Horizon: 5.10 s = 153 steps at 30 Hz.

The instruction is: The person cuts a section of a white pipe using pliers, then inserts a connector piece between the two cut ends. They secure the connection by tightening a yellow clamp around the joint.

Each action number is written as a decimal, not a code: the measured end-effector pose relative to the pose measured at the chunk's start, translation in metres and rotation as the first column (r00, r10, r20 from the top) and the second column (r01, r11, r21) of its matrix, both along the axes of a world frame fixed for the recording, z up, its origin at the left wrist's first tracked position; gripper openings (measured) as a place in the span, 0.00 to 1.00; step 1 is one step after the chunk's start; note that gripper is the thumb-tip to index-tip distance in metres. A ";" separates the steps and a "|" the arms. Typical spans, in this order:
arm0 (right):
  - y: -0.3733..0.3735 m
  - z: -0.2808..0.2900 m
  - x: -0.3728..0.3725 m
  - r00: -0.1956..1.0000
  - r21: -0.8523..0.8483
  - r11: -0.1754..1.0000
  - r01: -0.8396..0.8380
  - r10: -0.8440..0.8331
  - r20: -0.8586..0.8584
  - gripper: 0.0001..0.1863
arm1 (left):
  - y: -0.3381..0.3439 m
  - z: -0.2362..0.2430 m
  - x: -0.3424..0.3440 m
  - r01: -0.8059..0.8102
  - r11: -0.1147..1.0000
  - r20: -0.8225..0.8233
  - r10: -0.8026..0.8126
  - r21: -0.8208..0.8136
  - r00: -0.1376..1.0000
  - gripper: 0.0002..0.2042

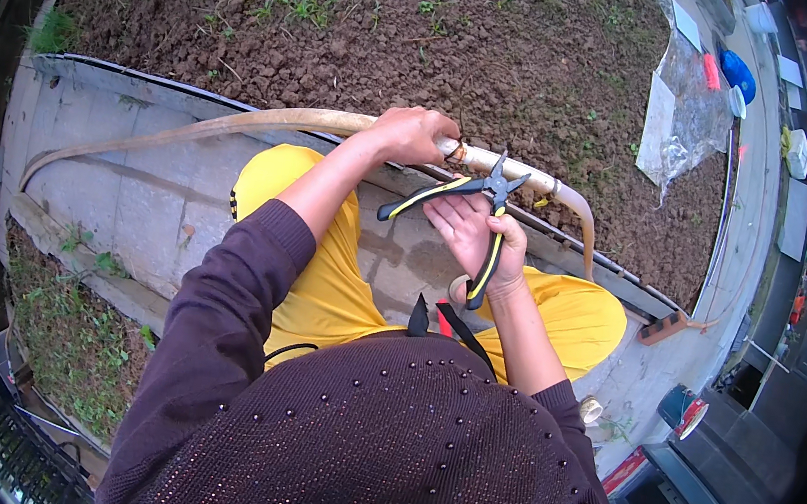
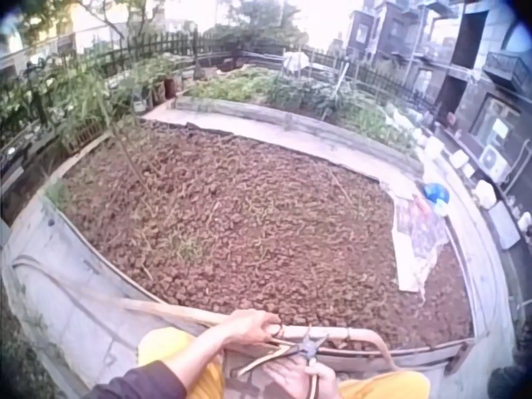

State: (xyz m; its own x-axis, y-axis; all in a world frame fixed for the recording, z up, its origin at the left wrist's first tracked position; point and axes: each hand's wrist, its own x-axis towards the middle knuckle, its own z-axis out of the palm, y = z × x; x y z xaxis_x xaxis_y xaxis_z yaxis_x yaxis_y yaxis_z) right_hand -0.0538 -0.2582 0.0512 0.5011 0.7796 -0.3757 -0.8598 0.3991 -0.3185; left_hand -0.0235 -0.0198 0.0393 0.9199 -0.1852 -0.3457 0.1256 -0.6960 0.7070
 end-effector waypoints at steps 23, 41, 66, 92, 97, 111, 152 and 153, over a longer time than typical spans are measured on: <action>-0.024 0.053 0.049 0.030 -0.787 0.375 0.490 0.895 0.445 0.26 | 0.004 0.002 -0.001 0.012 1.000 0.010 -0.012 -0.005 1.000 0.24; -0.011 0.073 0.009 0.998 -0.340 0.938 -0.066 0.057 -0.036 0.23 | 0.005 0.011 0.000 0.002 0.998 -0.012 -0.001 0.055 1.000 0.26; -0.077 0.117 0.048 0.687 -0.360 0.753 0.550 -0.163 0.708 0.23 | 0.003 0.011 0.002 -0.037 0.999 -0.034 0.037 0.006 0.999 0.26; -0.040 0.098 0.161 -0.613 -0.708 0.473 0.525 0.787 0.072 0.25 | 0.005 0.005 0.000 -0.004 1.000 0.057 0.005 -0.024 0.998 0.23; -0.022 0.090 0.176 -0.725 -0.641 0.557 0.528 0.688 0.001 0.23 | 0.008 0.006 -0.003 -0.010 1.000 0.076 0.012 -0.029 0.997 0.24; -0.001 0.057 0.200 -0.857 -0.257 0.818 0.515 0.487 -0.167 0.09 | 0.014 0.018 -0.004 0.024 0.985 -0.005 -0.025 -0.172 1.000 0.21; 0.051 0.140 0.187 -0.756 -0.683 0.411 0.604 0.567 -0.327 0.25 | 0.009 0.016 -0.006 -0.019 0.999 0.145 0.015 0.027 0.989 0.22; 0.052 0.142 0.182 -0.730 -0.687 0.374 0.623 0.595 -0.337 0.25 | 0.009 0.014 -0.006 -0.025 0.999 0.149 0.021 0.027 0.989 0.21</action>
State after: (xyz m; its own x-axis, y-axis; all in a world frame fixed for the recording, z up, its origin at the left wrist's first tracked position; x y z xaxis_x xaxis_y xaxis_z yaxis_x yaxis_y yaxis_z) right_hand 0.1282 -0.2058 0.1931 0.2261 0.8570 -0.4631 0.9659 -0.1357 0.2204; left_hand -0.0293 -0.0109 0.0538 0.9654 -0.1556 -0.2092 0.0362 -0.7145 0.6987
